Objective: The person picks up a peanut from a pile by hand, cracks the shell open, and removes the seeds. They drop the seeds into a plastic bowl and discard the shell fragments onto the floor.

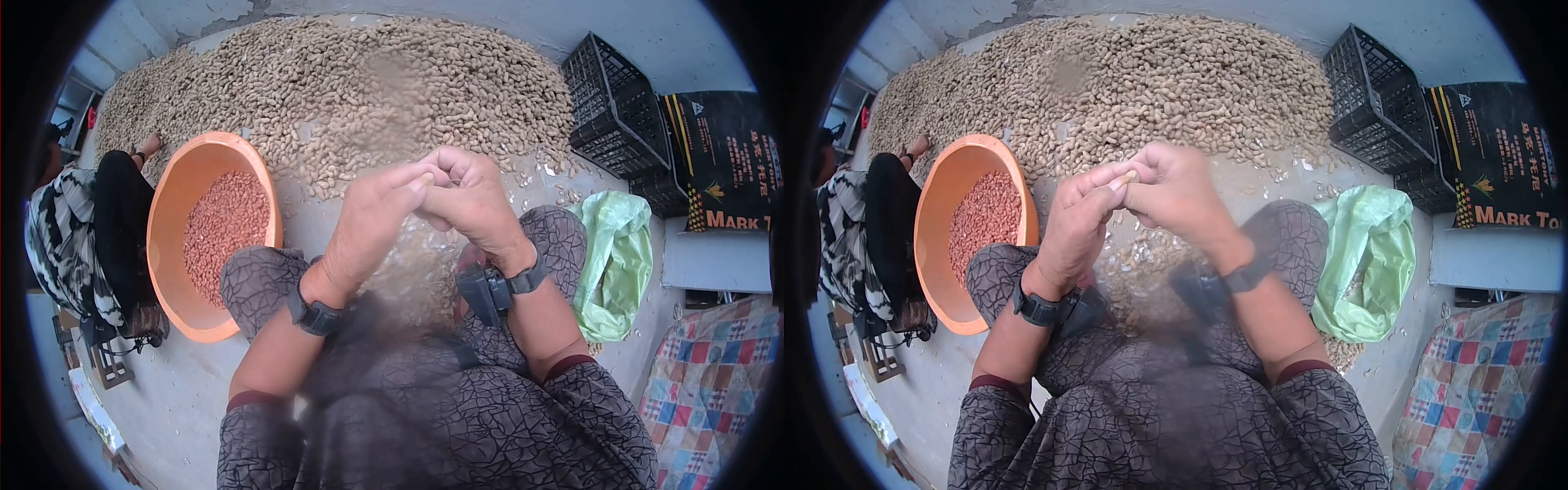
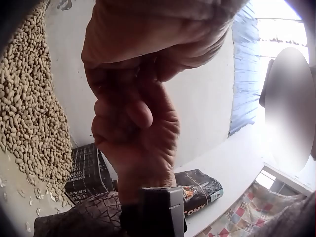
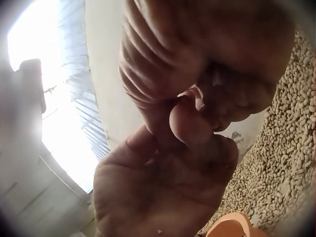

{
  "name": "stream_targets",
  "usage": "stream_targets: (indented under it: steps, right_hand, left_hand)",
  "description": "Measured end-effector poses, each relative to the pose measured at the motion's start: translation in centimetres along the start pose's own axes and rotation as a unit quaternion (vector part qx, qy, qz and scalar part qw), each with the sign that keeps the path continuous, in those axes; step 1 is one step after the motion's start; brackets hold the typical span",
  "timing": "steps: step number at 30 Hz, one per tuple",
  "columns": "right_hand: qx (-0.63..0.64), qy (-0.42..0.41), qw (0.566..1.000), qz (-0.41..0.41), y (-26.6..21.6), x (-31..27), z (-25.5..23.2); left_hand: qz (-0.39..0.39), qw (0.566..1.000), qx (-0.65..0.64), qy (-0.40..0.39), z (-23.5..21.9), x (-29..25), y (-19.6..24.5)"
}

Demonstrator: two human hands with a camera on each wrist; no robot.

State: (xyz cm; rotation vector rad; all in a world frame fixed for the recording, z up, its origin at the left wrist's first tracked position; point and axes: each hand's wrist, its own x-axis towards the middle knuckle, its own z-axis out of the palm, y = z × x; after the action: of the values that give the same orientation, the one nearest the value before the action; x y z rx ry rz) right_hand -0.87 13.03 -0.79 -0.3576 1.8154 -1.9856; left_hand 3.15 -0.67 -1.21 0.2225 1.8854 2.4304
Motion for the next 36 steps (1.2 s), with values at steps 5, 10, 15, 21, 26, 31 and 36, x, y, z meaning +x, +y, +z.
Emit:
stream_targets:
  steps: [5, 10, 15, 21, 26, 31, 36]
  right_hand:
    - [-0.035, -0.025, 0.999, -0.003, -0.1, 0.0, -0.7]
    - [-0.031, -0.006, 0.999, -0.024, 0.5, 0.0, -0.8]
    - [-0.028, -0.012, 0.999, -0.035, 1.0, -0.3, -1.2]
    - [0.096, 0.015, 0.995, 0.004, 2.9, 0.4, -2.1]
    - [0.139, -0.02, 0.989, 0.056, 2.8, 0.6, -2.9]
    - [0.009, 0.037, 0.999, 0.038, 3.8, 2.9, -4.4]
    - [-0.209, 0.013, 0.97, 0.122, 11.9, 4.7, -10.3]
  left_hand:
    - [-0.048, 0.998, -0.034, 0.023, -0.6, 0.2, -0.9]
    - [-0.046, 0.998, -0.026, 0.029, -0.5, 0.5, -0.9]
    - [-0.028, 0.996, 0.001, 0.08, -0.4, 1.0, -1.6]
    - [-0.075, 0.996, -0.027, 0.045, -0.9, 1.2, -2.6]
    - [-0.064, 0.998, -0.022, 0.019, -0.9, 1.5, -2.8]
    - [-0.104, 0.99, 0.079, 0.057, -0.6, 1.5, -2.6]
    - [-0.094, 0.99, 0.103, 0.005, 0.2, -0.3, -0.6]
